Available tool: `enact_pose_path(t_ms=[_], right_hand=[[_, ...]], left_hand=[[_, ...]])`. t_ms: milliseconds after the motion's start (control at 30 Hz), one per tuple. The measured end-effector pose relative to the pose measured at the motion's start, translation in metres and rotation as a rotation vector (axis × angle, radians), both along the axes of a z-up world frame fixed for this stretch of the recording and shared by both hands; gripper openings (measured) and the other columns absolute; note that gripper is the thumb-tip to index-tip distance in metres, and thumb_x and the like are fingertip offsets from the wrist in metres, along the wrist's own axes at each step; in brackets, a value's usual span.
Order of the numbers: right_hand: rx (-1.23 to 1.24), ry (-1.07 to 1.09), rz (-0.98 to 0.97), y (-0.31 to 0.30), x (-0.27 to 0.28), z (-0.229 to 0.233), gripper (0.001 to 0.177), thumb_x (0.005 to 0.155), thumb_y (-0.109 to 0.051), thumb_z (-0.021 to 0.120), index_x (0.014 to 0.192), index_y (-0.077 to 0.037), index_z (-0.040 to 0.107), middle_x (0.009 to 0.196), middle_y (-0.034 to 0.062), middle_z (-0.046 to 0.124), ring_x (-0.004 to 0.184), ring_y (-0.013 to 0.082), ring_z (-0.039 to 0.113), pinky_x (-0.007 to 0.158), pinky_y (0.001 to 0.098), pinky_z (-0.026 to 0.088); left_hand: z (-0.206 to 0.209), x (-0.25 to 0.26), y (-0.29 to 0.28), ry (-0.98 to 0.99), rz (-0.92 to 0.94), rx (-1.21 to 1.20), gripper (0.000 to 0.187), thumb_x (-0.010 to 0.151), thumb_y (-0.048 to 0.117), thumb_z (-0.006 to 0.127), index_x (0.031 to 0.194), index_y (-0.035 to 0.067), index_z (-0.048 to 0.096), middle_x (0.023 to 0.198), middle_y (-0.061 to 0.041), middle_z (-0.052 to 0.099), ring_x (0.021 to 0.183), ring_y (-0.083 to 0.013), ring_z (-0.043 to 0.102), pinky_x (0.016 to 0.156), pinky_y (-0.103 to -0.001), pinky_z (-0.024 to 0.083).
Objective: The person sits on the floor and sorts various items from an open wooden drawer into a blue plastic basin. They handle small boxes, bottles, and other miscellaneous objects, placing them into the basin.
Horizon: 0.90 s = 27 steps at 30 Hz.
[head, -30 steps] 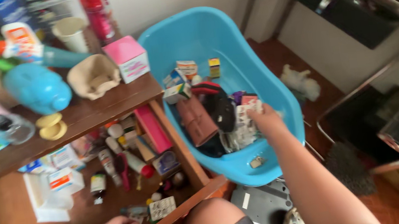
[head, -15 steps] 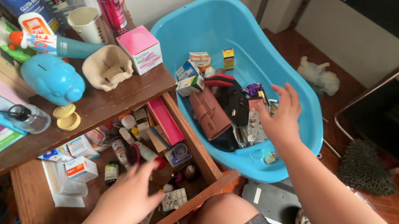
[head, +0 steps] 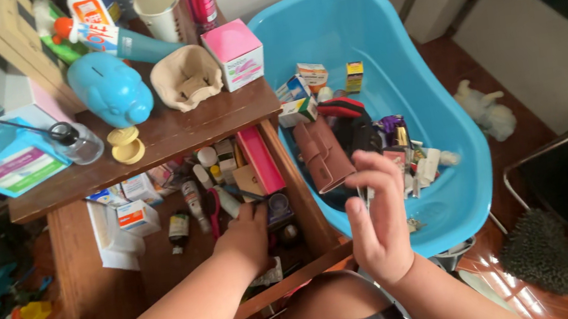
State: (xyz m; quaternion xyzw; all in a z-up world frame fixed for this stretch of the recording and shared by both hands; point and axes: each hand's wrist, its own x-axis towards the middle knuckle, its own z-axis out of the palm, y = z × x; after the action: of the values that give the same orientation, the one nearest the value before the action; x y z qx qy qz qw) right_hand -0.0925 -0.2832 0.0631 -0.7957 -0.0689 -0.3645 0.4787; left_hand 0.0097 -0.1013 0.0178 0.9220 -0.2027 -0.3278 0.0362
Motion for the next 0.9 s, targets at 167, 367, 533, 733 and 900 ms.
enact_pose_path(t_ms=[167, 367, 533, 733, 900], right_hand=[[-0.301, 0.046, 0.198, -0.003, -0.003, 0.010, 0.019, 0.094, -0.006, 0.064, 0.113, -0.003, 0.060, 0.123, 0.0166, 0.060, 0.113, 0.0320, 0.060, 0.100, 0.0374, 0.049], [-0.251, 0.292, 0.320, 0.015, 0.008, 0.021, 0.018, 0.095, -0.001, 0.058, 0.113, -0.001, 0.059, 0.111, 0.0161, 0.061, 0.096, 0.0311, 0.063, 0.087, 0.0369, 0.053], [-0.331, 0.315, 0.298, 0.022, 0.018, 0.024, 0.014, 0.093, 0.001, 0.057, 0.106, -0.002, 0.059, 0.100, 0.0156, 0.061, 0.096, 0.0353, 0.062, 0.085, 0.0392, 0.052], [-0.353, 0.353, 0.273, 0.025, 0.021, 0.025, 0.014, 0.091, 0.000, 0.058, 0.104, -0.002, 0.060, 0.098, 0.0145, 0.062, 0.094, 0.0350, 0.062, 0.083, 0.0400, 0.052], [-0.438, 0.307, 0.261, 0.030, 0.021, 0.027, 0.015, 0.087, -0.002, 0.063, 0.101, -0.003, 0.060, 0.097, 0.0133, 0.062, 0.095, 0.0350, 0.061, 0.084, 0.0410, 0.051]], left_hand=[[-0.007, 0.018, 0.030, -0.105, -0.267, -0.009, 0.087, 0.084, 0.014, 0.078, 0.156, 0.014, 0.029, 0.148, -0.013, 0.040, 0.133, -0.0350, 0.051, 0.104, -0.043, 0.052], [-0.034, 0.031, 0.052, -0.063, -0.728, 0.061, 0.091, 0.083, 0.010, 0.075, 0.158, 0.029, 0.026, 0.161, -0.004, 0.030, 0.140, -0.0347, 0.045, 0.102, -0.045, 0.052], [-0.063, 0.025, 0.045, -0.080, -0.909, 0.191, 0.102, 0.087, 0.008, 0.071, 0.162, 0.049, 0.014, 0.169, -0.008, 0.014, 0.145, -0.0433, 0.035, 0.098, -0.045, 0.054], [-0.061, 0.013, 0.032, -0.016, -0.838, 0.208, 0.096, 0.091, 0.016, 0.070, 0.162, 0.052, 0.015, 0.167, -0.017, 0.012, 0.139, -0.0432, 0.045, 0.103, -0.046, 0.051], [-0.054, 0.016, 0.041, 0.047, -0.841, 0.220, 0.089, 0.086, 0.015, 0.076, 0.158, 0.042, 0.031, 0.173, -0.016, -0.002, 0.136, -0.0414, 0.048, 0.105, -0.046, 0.051]])
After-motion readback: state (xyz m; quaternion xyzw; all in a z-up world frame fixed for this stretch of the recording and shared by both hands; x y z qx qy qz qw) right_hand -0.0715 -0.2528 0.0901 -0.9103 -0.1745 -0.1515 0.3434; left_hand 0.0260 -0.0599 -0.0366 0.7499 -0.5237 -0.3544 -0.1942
